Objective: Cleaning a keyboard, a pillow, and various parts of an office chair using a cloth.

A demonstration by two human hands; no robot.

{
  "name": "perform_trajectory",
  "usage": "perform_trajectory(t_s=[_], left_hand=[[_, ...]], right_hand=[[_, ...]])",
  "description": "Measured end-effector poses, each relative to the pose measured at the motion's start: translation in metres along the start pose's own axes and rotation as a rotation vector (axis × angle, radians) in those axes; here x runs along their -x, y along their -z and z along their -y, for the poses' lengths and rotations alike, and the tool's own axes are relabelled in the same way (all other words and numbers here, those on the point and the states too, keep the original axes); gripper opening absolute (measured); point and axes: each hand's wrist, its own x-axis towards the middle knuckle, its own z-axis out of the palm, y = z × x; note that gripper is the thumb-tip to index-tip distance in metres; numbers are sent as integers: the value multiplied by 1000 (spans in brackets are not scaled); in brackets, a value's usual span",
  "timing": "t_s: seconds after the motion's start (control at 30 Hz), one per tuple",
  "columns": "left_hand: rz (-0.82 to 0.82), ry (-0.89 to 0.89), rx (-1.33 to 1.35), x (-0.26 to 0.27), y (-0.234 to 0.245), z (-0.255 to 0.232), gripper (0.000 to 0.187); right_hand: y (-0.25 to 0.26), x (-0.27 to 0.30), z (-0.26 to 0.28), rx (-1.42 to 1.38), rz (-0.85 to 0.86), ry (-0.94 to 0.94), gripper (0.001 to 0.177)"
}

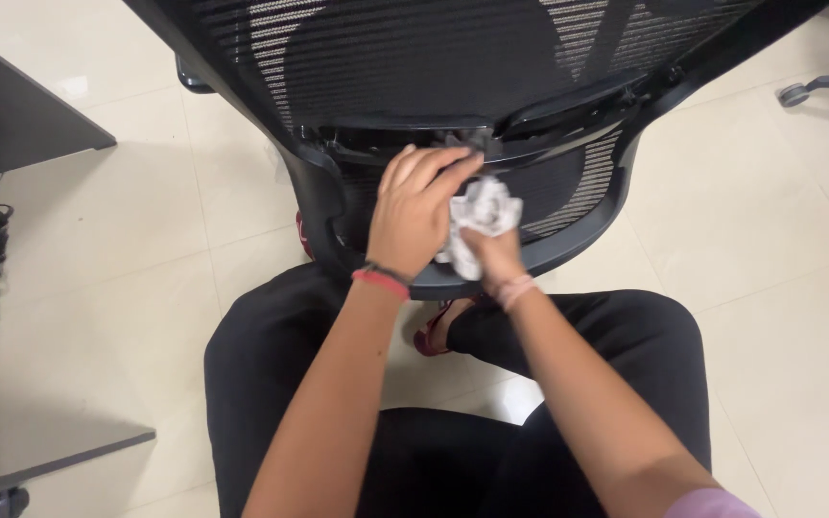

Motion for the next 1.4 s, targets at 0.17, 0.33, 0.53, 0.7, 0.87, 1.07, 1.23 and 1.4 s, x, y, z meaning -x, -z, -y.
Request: perform_trajectory(t_s=[0.17,0.33,0.53,0.7,0.87,1.07,1.23,1.4], left_hand=[[-36,75,-78,61,5,36,24],[306,296,-203,89,-11,67,19],[1191,548,-888,65,-28,67,79],[1359,432,-691,69,-57,88,69],[1007,731,-359,86,-83,107,26],[798,849,-127,76,-69,90,16],[478,895,390,75,-49,90,21],[377,988,969,80,-31,110,30]], right_hand=[[58,-12,43,-40,-123,77,60],[74,0,30,516,-98,318,53],[62,17,12,1006,-154,572,54],[47,21,23,953,-192,469,51],[46,26,25,896,-182,441,48],[44,27,31,715,-126,326,50],[51,15,17,284,-2,185,51],[0,26,44,-135,198,-160,42]])
